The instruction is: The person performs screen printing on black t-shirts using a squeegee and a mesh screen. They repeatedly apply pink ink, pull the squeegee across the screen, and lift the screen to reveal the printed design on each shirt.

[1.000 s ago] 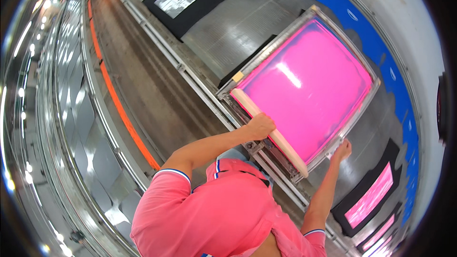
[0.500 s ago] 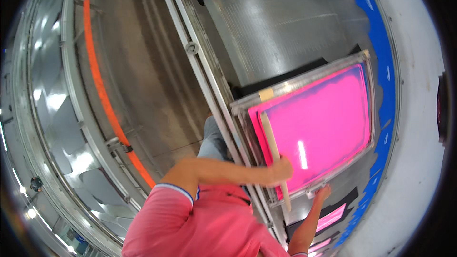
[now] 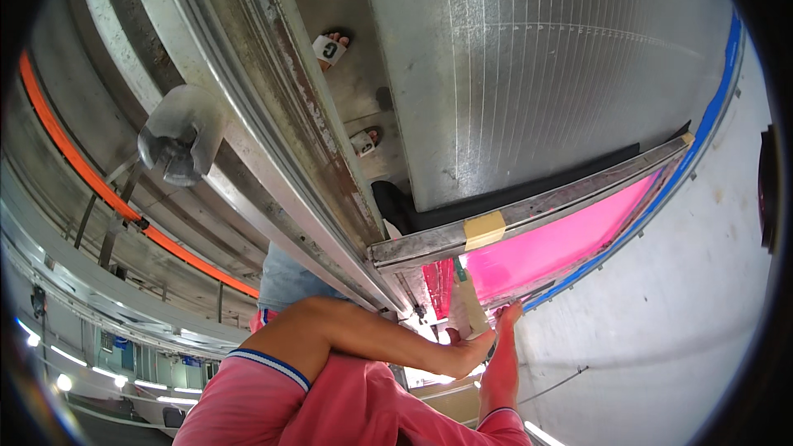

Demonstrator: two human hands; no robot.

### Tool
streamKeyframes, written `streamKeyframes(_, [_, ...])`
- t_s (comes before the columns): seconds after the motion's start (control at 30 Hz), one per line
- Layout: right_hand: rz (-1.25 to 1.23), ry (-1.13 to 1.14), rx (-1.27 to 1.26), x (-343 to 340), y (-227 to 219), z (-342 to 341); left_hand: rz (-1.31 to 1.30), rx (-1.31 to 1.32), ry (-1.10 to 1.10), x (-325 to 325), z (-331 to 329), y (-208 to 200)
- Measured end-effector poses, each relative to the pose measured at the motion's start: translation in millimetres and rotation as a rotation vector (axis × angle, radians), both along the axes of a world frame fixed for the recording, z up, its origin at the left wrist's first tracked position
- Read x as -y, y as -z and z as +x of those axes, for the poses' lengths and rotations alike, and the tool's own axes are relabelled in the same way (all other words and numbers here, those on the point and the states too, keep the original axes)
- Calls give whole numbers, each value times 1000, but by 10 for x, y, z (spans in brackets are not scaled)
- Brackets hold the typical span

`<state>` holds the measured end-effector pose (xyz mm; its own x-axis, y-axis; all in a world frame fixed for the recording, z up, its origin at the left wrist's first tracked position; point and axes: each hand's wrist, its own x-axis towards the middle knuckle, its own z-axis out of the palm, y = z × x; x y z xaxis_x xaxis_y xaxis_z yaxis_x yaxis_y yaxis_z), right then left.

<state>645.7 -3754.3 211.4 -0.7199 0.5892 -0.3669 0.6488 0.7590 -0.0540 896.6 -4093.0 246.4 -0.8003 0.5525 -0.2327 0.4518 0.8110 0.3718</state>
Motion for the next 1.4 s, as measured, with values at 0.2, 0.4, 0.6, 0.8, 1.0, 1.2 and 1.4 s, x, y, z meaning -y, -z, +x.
streamKeyframes(0.2, [-90, -103, -12, -412, 110, 8, 174, 104, 37, -94, -49, 6])
streamKeyframes(0.4, [679, -1195, -198, -2195, 652, -14, 483, 184, -352, 122, 367, -64])
streamKeyframes(0.6, [-79, -302, -580, -129, 447, 407, 147, 48, -275, -205, 267, 217])
streamKeyframes(0.8, [-249, -220, -586, -73, 302, 469, 180, 24, -335, -247, 302, 111])
streamKeyframes(1.0, [-366, -174, -591, -20, 40, 545, 140, -43, -368, -341, 368, -54])
streamKeyframes(1.2, [-346, -183, -593, 16, 167, 525, 86, -13, -361, -347, 285, -131])
streamKeyframes(1.4, [-307, -210, -581, 5, 248, 475, -17, 81, -369, -337, 97, -18])
